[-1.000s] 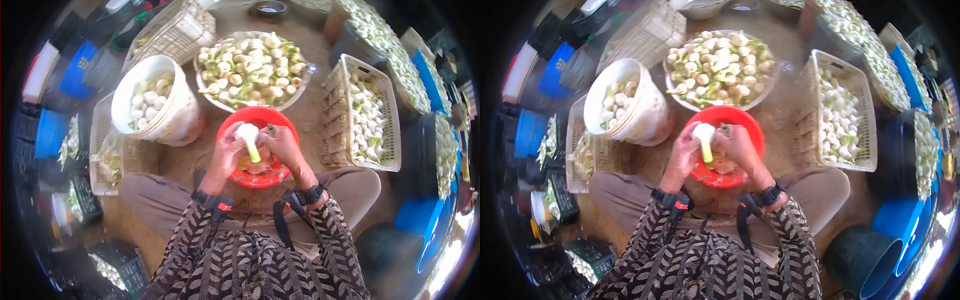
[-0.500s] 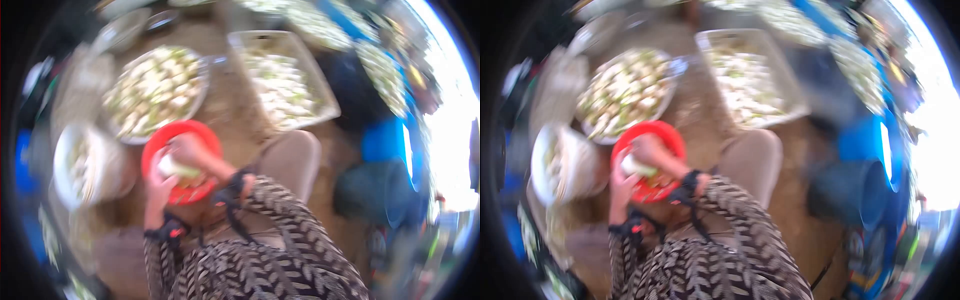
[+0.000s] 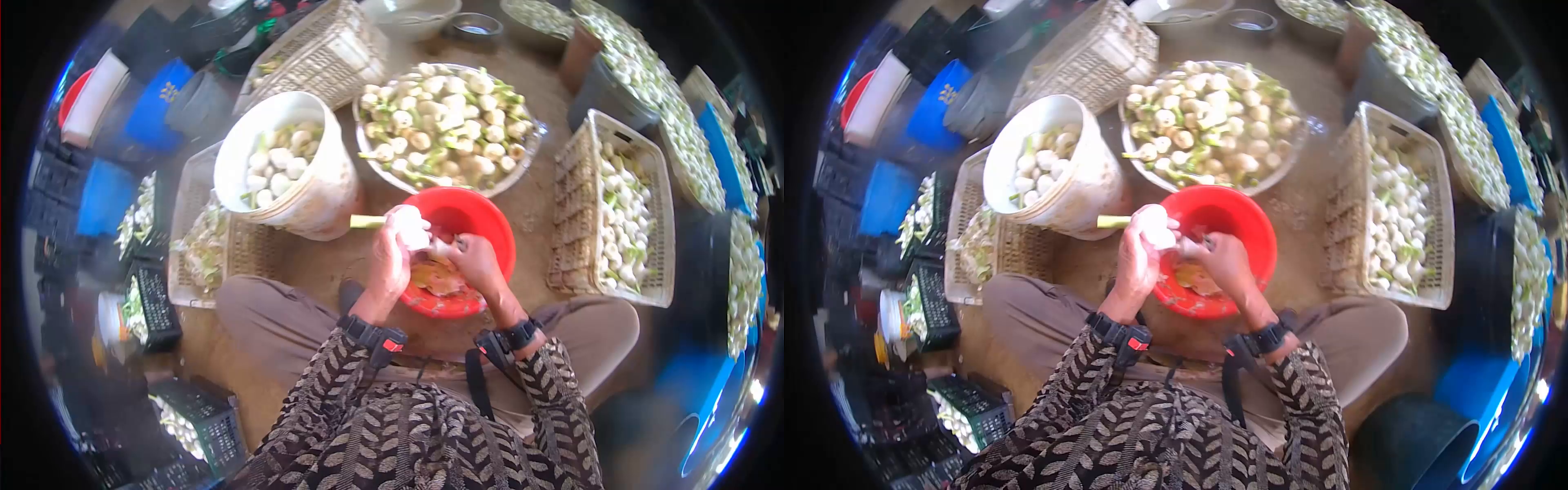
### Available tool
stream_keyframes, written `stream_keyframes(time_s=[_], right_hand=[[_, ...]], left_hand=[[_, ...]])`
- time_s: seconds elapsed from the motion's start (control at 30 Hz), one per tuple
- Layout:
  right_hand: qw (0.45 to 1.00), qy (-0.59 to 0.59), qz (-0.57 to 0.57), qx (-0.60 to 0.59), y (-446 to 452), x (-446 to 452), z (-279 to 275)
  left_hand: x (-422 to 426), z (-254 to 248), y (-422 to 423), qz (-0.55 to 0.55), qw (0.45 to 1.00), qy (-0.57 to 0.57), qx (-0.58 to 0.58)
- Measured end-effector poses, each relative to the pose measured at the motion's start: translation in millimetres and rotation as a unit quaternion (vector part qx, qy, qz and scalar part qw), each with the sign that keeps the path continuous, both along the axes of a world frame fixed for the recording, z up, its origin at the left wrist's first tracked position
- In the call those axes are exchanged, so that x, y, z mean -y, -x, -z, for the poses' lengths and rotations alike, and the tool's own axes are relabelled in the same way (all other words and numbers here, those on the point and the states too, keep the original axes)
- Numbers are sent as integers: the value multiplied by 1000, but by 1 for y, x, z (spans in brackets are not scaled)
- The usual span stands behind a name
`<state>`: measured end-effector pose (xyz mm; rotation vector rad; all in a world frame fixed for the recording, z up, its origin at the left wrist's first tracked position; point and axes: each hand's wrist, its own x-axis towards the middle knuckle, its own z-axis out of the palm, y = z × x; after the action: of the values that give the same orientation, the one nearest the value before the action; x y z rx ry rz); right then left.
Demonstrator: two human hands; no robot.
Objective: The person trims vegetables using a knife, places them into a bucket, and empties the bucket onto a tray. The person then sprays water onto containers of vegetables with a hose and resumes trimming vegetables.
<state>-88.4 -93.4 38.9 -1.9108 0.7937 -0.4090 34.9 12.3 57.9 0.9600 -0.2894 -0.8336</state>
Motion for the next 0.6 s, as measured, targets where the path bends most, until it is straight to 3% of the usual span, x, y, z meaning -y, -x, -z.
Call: stream_keyframes(time_s=[0.03, 0.07, 0.13, 0.17, 0.23, 0.27, 0.3, 0.37, 0.47, 0.57, 0.6], right_hand=[[1000, 3, -11, 1, 0, -3, 10], [1000, 7, -24, 9, 2, -2, 18], [979, 146, -57, -134, 5, 0, 30], [978, 151, -65, -130, 0, -2, 18], [1000, -5, -21, 1, -8, -5, -15], [999, -16, -37, 14, -18, 1, 1], [989, -108, -35, 100, -23, -10, -37], [973, -158, -62, 154, -37, -9, -32], [954, -230, -119, 154, -31, -2, -44], [978, -157, -34, 134, -23, 20, -17], [989, -125, -40, 65, -20, 30, -3]], left_hand=[[-4, -1, -10, 28, 997, 16, -72], [-7, -7, -17, 15, 998, 20, -64], [-9, -17, -22, 49, 988, 29, -147], [-10, -16, -27, 41, 988, 33, -143], [-10, -10, -37, 51, 990, 21, -129], [-8, -11, -38, 36, 994, -11, -103], [-5, -10, -34, 46, 993, -13, -111], [5, -8, -23, 63, 994, -5, -85], [9, -5, -12, 65, 989, -1, -129], [-3, -13, -32, 31, 985, 2, -168], [-7, -15, -42, 44, 982, -2, -183]])
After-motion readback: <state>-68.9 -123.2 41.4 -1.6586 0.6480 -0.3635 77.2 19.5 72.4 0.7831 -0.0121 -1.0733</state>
